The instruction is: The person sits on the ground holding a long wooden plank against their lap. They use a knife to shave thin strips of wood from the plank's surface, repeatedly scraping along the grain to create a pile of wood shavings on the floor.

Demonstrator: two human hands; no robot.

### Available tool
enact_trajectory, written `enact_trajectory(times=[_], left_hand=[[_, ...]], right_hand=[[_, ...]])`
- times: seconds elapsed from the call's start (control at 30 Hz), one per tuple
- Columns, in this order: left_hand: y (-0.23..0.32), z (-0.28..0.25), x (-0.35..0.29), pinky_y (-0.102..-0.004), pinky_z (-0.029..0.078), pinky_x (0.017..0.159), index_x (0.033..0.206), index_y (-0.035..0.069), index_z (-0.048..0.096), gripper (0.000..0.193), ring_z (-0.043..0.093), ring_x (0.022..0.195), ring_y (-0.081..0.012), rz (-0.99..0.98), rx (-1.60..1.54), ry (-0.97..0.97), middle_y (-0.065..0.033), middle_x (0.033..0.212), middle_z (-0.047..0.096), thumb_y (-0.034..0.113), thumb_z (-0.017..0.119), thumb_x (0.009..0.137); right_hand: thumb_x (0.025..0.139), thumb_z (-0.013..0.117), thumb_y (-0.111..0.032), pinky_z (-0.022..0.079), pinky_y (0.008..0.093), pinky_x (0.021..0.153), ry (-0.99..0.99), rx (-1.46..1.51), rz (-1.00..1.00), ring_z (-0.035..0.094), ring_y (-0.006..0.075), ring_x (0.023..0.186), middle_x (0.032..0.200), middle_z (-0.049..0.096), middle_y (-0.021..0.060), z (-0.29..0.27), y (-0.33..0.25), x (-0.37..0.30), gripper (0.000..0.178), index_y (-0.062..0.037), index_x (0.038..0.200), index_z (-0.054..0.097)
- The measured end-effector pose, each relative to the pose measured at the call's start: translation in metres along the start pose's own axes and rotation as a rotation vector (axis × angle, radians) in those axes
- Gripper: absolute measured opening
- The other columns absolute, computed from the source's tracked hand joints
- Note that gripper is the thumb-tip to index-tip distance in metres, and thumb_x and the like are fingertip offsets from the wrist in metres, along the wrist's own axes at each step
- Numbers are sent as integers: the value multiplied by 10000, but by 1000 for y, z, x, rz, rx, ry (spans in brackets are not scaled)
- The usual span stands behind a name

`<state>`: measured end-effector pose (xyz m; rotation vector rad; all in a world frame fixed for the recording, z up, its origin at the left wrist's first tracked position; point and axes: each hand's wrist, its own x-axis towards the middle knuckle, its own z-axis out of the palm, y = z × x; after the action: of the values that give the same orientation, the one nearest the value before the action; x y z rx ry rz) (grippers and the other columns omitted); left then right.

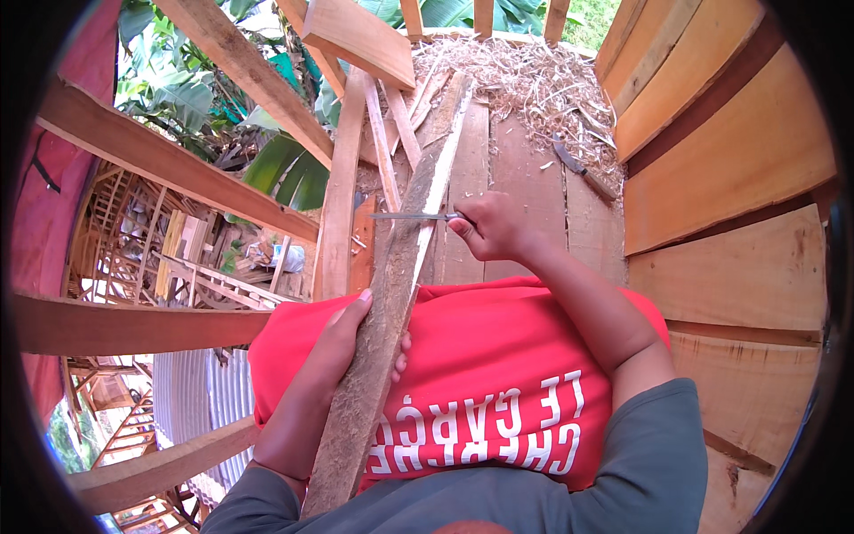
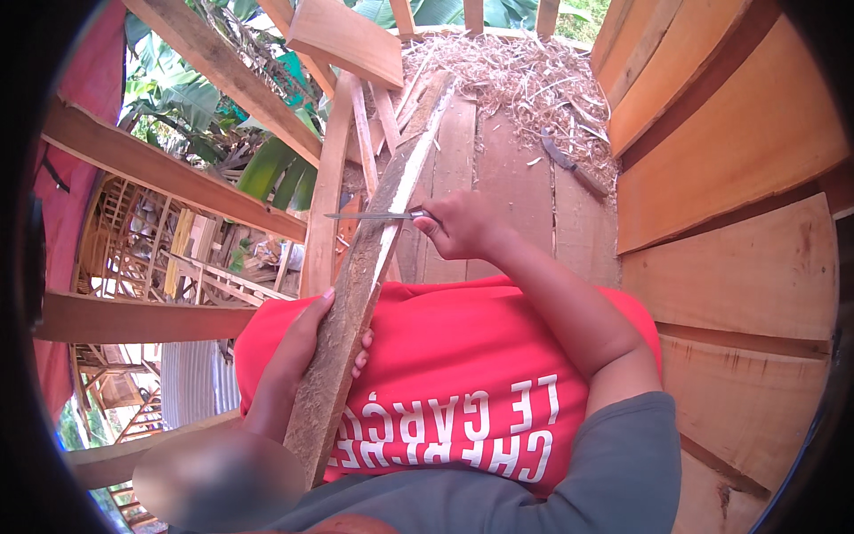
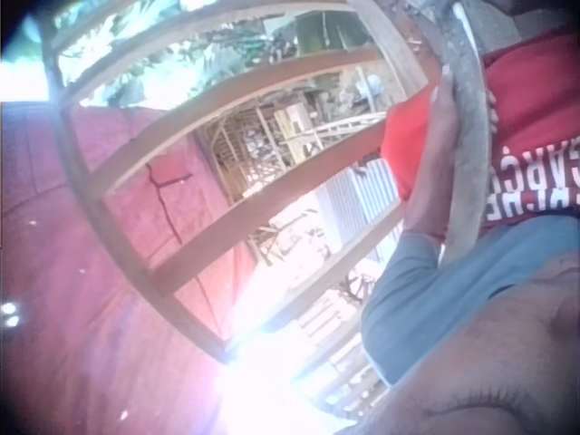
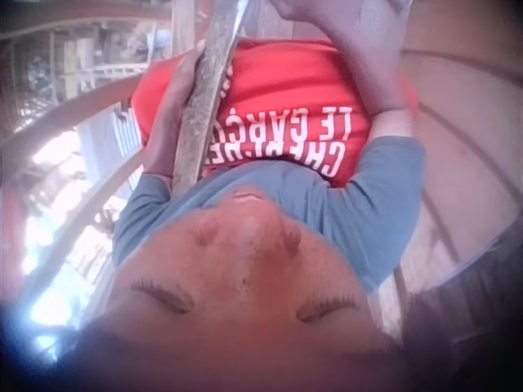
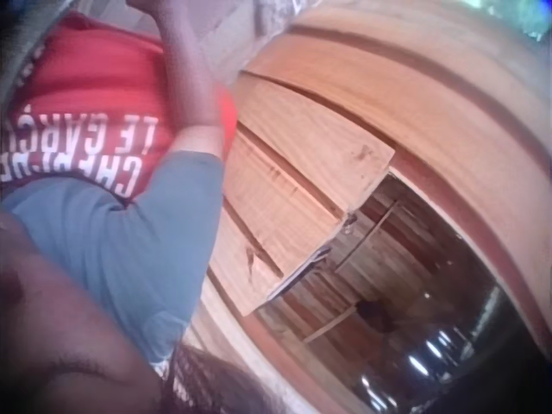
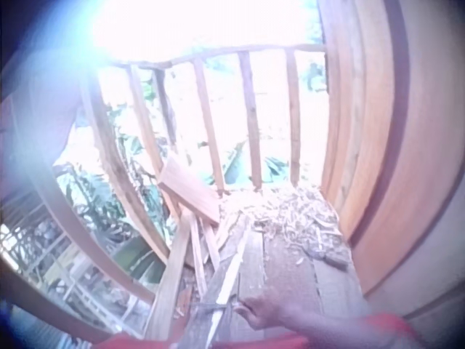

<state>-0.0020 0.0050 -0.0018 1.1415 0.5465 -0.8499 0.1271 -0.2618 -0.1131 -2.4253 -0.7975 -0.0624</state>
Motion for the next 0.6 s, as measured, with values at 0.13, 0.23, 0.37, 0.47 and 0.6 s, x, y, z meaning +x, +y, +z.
enact_trajectory(times=[0.13,0.23,0.37,0.47,0.6], left_hand=[[1,6,-2,-344,556,552,1229,23,528,541,643,639,-225,-7,-26,-28,-133,809,639,493,312,1070],[6,6,0,-342,535,544,1271,59,514,560,619,643,-215,-69,-102,-44,-117,811,618,538,316,1059],[4,10,-1,-344,520,544,1308,88,502,563,601,639,-217,-94,-101,-18,-115,806,603,555,319,1053],[5,5,1,-347,520,550,1311,92,504,561,599,637,-222,-100,-136,-44,-119,806,604,554,317,1053],[4,7,-5,-348,522,552,1307,95,508,559,599,635,-224,-96,-200,-96,-122,808,606,552,310,1053]], right_hand=[[973,555,-379,426,520,530,216,-110,106,574,435,570,588,550,189,-10,44,11,440,-69,663,515],[971,554,-391,498,513,556,155,43,-72,639,416,603,615,617,206,0,-6,4,403,-76,734,641],[970,555,-393,449,493,519,281,-99,87,587,411,554,576,556,182,-21,32,17,406,-74,720,571],[966,556,-412,476,503,539,171,-28,-29,614,408,565,595,594,188,-3,3,8,412,-80,732,623],[960,563,-409,464,505,535,193,-80,61,611,408,576,584,583,179,-16,26,12,408,-81,720,600]])
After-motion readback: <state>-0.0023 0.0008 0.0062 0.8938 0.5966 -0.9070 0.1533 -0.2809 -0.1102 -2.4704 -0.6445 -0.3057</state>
